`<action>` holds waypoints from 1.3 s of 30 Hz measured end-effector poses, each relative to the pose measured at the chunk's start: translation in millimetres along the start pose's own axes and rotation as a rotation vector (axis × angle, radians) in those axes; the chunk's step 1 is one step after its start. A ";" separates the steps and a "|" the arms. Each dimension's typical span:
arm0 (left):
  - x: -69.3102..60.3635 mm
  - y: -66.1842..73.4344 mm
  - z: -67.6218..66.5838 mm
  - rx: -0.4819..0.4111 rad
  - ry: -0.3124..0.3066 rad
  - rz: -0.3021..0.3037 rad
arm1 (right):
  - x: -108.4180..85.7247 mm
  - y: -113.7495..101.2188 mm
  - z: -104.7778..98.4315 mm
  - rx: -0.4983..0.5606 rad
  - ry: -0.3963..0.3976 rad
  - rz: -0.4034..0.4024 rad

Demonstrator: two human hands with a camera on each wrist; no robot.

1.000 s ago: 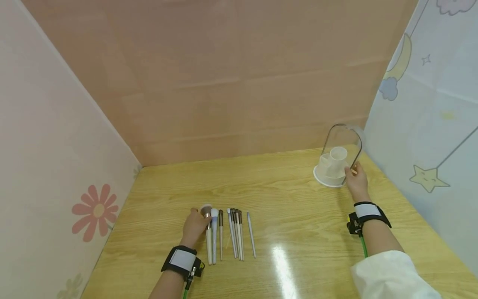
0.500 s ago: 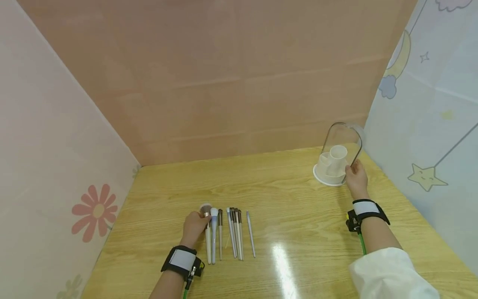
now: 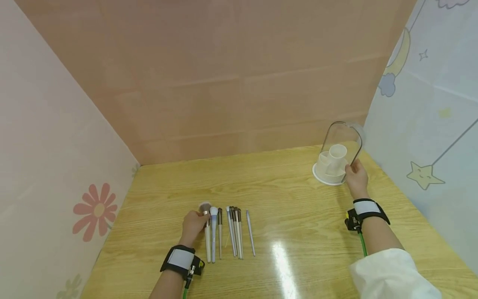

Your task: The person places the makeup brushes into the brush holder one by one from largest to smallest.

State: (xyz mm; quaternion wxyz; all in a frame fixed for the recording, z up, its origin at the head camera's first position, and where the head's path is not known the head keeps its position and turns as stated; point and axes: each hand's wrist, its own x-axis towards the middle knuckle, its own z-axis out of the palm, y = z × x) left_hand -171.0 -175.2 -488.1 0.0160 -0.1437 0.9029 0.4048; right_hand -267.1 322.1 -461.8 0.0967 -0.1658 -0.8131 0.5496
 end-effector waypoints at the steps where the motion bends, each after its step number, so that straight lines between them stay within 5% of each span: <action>1: 0.2 0.0 -0.4 -0.014 -0.002 -0.005 | -0.8 0.4 -0.7 -0.003 -0.002 -0.003; 13: 5.3 -3.4 -7.0 -0.074 -0.017 -0.029 | -8.4 2.8 -5.1 0.019 0.063 -0.005; 22: 5.0 1.4 -13.8 -0.107 -0.016 -0.065 | -22.8 0.9 -6.8 0.026 0.035 0.052; 31: 8.2 21.2 -19.5 -0.283 -0.018 -0.038 | -45.5 2.4 -6.2 0.069 0.086 0.011; 39: 2.1 56.8 -20.8 -0.300 -0.038 0.024 | -72.7 -1.6 1.0 0.049 0.081 0.047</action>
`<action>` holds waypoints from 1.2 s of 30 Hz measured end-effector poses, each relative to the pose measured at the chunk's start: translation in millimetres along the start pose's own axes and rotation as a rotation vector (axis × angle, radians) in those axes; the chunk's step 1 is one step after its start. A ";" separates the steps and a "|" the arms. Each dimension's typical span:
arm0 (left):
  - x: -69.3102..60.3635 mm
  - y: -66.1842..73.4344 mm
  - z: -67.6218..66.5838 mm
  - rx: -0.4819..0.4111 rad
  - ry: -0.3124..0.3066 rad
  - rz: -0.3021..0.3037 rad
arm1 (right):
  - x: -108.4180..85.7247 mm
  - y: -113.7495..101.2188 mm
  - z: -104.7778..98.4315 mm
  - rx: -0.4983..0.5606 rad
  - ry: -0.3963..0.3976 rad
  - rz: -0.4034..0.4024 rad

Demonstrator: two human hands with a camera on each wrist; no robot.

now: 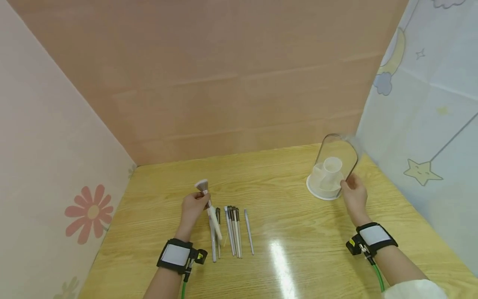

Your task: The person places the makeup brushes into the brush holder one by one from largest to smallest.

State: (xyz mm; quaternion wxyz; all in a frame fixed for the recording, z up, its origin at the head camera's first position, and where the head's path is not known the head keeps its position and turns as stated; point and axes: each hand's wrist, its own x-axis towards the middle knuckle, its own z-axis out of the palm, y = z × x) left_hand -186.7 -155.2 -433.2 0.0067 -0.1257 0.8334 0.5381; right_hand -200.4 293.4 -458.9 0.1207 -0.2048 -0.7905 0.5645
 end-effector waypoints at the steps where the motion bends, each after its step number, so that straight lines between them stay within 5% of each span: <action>1: -1.0 4.5 1.8 -0.003 -0.004 0.009 | -3.0 0.6 1.1 0.004 0.006 -0.002; 10: -12.8 46.1 21.3 -0.118 -0.044 0.127 | -27.9 1.3 8.6 0.002 -0.005 -0.050; 19: -28.3 84.8 40.6 -0.243 -0.068 0.184 | -49.1 0.7 14.6 0.076 -0.066 -0.034; 28: -36.3 105.5 64.8 -0.310 -0.098 0.255 | -72.4 -6.4 18.4 0.004 -0.146 -0.046; 36: -39.1 120.5 84.5 -0.353 -0.089 0.303 | -93.5 -10.6 23.2 0.085 -0.155 -0.038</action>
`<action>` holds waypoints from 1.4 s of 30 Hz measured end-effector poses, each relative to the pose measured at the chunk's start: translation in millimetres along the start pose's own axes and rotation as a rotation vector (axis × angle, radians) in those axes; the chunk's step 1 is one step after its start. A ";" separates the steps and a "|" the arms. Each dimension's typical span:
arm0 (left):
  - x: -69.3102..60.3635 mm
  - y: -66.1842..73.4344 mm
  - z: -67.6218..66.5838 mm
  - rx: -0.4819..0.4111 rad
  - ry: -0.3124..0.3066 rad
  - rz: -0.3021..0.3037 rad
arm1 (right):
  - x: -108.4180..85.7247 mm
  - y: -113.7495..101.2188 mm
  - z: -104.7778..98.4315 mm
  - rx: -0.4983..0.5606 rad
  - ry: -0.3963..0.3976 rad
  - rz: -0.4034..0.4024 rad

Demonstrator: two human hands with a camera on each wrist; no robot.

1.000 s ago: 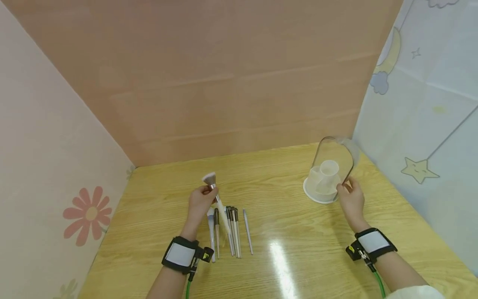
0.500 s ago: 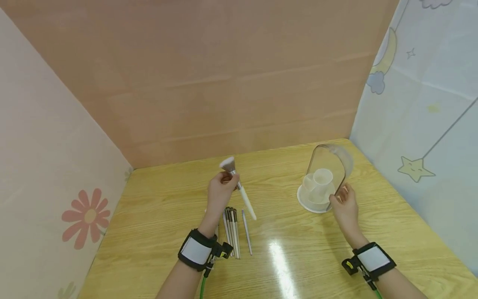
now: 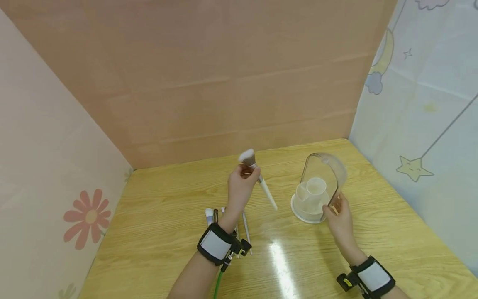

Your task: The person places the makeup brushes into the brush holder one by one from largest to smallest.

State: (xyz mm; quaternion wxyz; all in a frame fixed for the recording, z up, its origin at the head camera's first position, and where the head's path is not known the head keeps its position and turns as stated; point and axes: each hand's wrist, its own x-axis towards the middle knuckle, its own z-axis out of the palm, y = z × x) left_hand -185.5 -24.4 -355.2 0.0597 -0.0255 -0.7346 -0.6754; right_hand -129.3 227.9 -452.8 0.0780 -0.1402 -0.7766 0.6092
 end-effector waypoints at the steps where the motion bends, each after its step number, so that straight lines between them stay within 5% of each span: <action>1: -0.2 1.4 3.3 -0.005 -0.002 0.010 | -2.0 -0.2 1.2 0.005 0.007 0.004; 11: -2.7 5.7 31.9 -0.105 0.047 0.106 | -12.2 -1.2 12.6 0.083 -0.013 -0.001; 21: -4.5 -11.7 58.8 -0.159 0.042 0.142 | -17.3 -0.9 16.1 0.084 -0.051 0.006; 42: -21.7 -56.0 92.2 -0.026 -0.129 -0.006 | -20.4 -0.9 21.3 0.054 -0.062 0.005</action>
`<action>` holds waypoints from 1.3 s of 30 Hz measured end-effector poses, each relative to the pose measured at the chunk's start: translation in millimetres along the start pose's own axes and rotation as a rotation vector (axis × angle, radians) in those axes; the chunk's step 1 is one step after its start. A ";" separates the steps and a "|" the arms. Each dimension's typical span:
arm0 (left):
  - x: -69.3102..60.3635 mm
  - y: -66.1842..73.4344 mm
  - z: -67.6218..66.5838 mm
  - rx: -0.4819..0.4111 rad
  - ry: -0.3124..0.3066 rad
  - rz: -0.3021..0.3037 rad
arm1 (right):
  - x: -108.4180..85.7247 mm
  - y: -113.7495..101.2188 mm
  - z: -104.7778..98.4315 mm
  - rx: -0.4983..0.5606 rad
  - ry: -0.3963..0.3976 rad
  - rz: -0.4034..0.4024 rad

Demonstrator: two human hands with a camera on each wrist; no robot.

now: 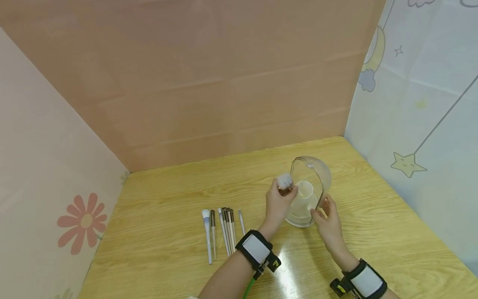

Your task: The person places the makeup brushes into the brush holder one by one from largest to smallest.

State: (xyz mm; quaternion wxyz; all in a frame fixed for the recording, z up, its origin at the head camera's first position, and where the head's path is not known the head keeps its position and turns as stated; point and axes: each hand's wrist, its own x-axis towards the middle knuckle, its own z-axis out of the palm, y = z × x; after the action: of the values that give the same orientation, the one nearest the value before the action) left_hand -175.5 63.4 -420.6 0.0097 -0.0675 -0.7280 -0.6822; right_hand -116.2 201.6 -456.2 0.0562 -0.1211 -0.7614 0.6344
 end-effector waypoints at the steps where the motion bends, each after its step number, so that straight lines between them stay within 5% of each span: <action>1: -0.3 -0.8 1.2 0.011 0.000 0.002 | -0.1 -0.1 0.0 -0.003 0.001 0.001; 12: -2.5 -4.3 6.7 0.180 -0.029 0.025 | -0.4 0.1 -0.4 0.000 0.014 -0.016; 25: -1.3 -10.1 10.5 0.166 -0.065 0.021 | 11.3 11.6 -13.6 0.027 -0.087 -0.052; 39: -1.2 -7.6 8.3 0.167 -0.073 0.019 | 13.8 14.5 -16.4 -0.018 -0.101 -0.064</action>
State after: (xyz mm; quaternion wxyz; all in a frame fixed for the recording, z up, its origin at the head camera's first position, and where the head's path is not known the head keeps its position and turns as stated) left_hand -174.5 71.1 -428.9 -0.0047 -0.0981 -0.7816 -0.6160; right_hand -123.9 223.1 -468.3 0.0368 -0.0651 -0.7724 0.6308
